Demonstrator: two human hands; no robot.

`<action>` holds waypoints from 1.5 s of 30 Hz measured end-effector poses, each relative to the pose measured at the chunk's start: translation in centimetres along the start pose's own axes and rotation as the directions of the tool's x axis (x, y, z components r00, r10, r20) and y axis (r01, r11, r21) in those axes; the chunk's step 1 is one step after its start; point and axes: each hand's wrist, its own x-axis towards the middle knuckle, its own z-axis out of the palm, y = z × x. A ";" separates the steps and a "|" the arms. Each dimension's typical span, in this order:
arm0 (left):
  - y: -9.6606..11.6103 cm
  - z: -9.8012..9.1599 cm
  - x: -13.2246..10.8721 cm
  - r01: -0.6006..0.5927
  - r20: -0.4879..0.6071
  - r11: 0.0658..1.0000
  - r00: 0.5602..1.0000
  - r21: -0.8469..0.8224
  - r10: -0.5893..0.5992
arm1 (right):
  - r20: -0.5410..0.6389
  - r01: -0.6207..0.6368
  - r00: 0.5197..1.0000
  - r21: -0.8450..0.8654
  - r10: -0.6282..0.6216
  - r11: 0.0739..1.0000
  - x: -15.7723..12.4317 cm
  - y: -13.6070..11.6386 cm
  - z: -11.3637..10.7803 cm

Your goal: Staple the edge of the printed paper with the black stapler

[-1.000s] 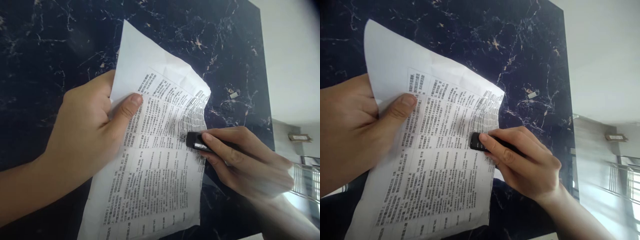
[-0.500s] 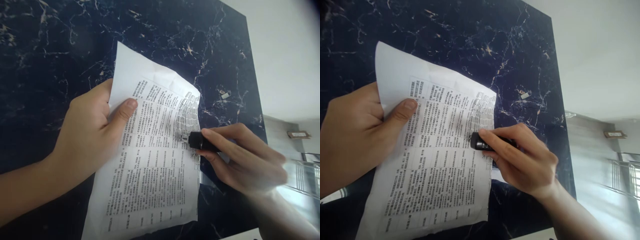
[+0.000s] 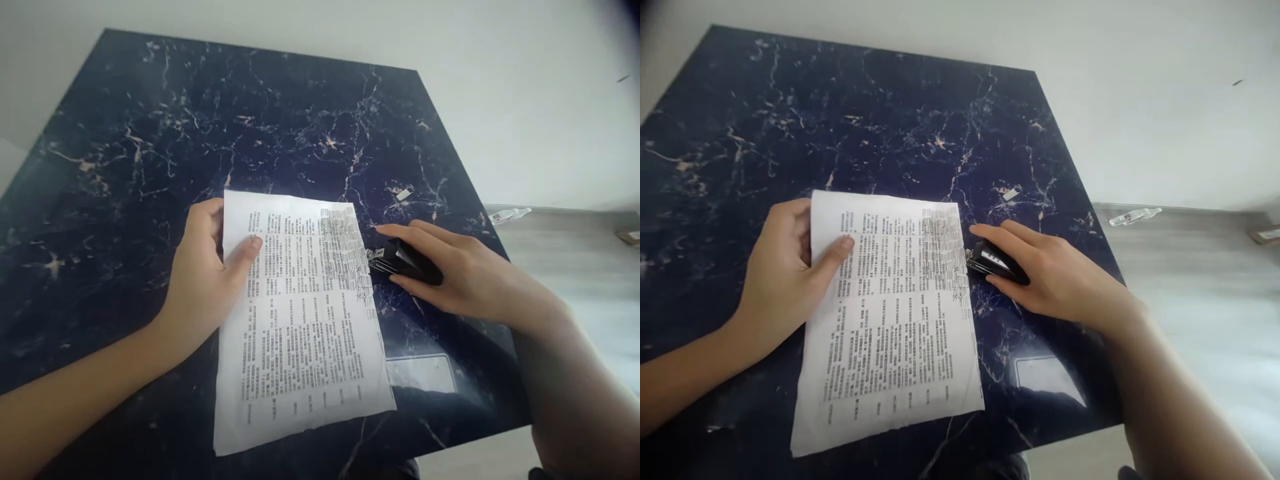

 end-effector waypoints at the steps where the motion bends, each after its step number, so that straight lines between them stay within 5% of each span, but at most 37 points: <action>1: 0.0 -0.1 0.0 -0.011 -0.024 1.000 1.000 0.005 0.012 | 0.012 -0.021 1.000 -0.001 0.021 1.000 0.0 0.1 0.0; 4: -0.2 -0.4 -0.1 -0.156 -0.071 0.976 0.983 0.154 0.168 | -0.077 -0.138 0.988 -0.049 0.134 0.989 0.0 0.1 -0.2; 8: -0.8 -0.2 -0.1 -0.438 0.179 0.860 0.898 0.263 0.402 | -0.312 -0.293 0.906 0.024 0.286 0.956 -0.1 -1.5 -0.8; 10: -1.0 0.1 0.0 -0.491 0.279 0.832 0.863 0.258 0.422 | -0.263 -0.253 0.917 0.195 0.299 0.948 0.1 -3.7 -0.7; 14: -1.1 0.4 0.2 -0.473 0.264 0.837 0.874 0.275 0.407 | 0.013 -0.156 0.985 0.487 0.172 0.859 1.3 -9.7 1.5; 20: -0.8 0.3 0.6 -0.437 0.166 0.878 0.897 0.195 0.410 | 0.002 -0.052 0.998 0.388 0.056 0.920 3.7 -14.9 5.8; 29: -1.7 0.6 0.9 -0.494 0.160 0.836 0.869 0.238 0.468 | -0.110 0.055 0.994 0.296 -0.023 0.953 4.7 -15.3 7.4; 38: -1.4 0.1 0.8 -0.409 0.148 0.888 0.911 0.208 0.385 | -0.217 0.097 0.976 0.343 -0.022 0.934 6.3 -15.8 7.9; 45: -1.3 0.2 0.8 -0.312 0.105 0.930 0.949 0.194 0.296 | -0.067 -0.014 0.997 0.424 0.046 0.906 -0.1 -12.3 5.0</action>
